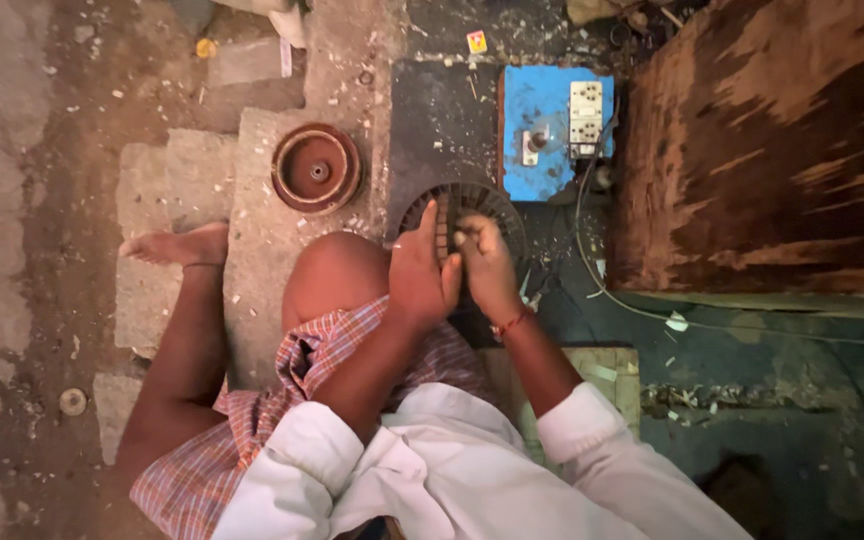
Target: The person sits on the ground and works on a fan impeller wheel, pressing and fitting a hub component into the center of the wheel by hand, rotating the wheel and repositioning it while fitting the part.
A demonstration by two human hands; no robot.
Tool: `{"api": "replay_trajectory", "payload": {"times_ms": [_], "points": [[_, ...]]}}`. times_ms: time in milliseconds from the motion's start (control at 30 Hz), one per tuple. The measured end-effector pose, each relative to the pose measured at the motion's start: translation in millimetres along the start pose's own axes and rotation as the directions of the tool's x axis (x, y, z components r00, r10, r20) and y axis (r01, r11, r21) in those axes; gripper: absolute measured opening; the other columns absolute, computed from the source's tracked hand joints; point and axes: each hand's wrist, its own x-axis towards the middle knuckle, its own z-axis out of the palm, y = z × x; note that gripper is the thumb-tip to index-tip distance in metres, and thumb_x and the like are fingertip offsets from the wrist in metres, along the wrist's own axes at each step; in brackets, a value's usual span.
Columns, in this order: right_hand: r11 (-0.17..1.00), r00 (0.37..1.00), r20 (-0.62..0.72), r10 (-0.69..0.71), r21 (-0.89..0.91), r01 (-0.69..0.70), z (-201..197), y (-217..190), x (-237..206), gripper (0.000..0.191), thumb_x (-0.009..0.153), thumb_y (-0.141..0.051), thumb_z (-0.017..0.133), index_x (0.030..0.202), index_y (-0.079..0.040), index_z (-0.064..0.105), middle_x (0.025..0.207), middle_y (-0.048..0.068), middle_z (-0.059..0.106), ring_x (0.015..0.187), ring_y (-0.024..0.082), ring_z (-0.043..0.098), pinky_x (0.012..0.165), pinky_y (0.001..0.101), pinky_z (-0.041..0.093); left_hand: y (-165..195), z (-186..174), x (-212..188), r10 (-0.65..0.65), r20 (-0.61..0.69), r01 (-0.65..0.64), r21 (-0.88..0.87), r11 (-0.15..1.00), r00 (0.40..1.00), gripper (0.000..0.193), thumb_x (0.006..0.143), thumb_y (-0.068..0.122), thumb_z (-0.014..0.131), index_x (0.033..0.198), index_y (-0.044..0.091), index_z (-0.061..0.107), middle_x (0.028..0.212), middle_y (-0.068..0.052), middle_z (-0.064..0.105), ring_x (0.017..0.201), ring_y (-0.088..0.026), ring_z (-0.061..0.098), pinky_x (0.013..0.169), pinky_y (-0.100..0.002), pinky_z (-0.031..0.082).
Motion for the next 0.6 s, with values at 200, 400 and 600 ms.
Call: {"api": "replay_trajectory", "payload": {"times_ms": [200, 400, 600], "points": [[0.995, 0.994, -0.106, 0.02, -0.099, -0.031, 4.9, 3.3, -0.6, 0.021, 0.103, -0.012, 0.057, 0.118, 0.0, 0.062, 0.109, 0.005, 0.068, 0.099, 0.012, 0.063, 0.091, 0.0273, 0.052, -8.7, 0.7, 0.9, -0.016, 0.115, 0.02, -0.035, 0.999, 0.993, 0.08, 0.101, 0.041, 0.055, 0.157, -0.01, 0.029, 0.105, -0.023, 0.064, 0.093, -0.042, 0.059, 0.086, -0.052, 0.044], [0.982, 0.973, -0.139, 0.183, -0.008, -0.186, 4.8, -3.5, 12.3, 0.022, 0.103, -0.015, 0.055, 0.115, 0.001, 0.063, 0.103, 0.006, 0.068, 0.092, 0.014, 0.062, 0.084, 0.0297, 0.053, 2.7, -0.7, 3.6, 0.102, 0.041, -0.106, 0.095, 0.99, 0.994, 0.077, 0.102, 0.037, 0.056, 0.158, -0.008, 0.028, 0.112, -0.022, 0.063, 0.098, -0.04, 0.059, 0.091, -0.051, 0.044], [0.998, 0.998, -0.028, 0.062, 0.021, -0.061, -1.9, 3.8, -4.1, 0.023, 0.105, -0.014, 0.052, 0.121, 0.001, 0.058, 0.112, 0.007, 0.066, 0.101, 0.013, 0.062, 0.092, 0.0286, 0.053, 2.2, -3.3, 3.8, 0.042, 0.065, -0.044, 0.026, 0.999, 0.997, 0.078, 0.101, 0.038, 0.056, 0.157, -0.009, 0.029, 0.107, -0.019, 0.063, 0.097, -0.039, 0.058, 0.091, -0.051, 0.044]]}}
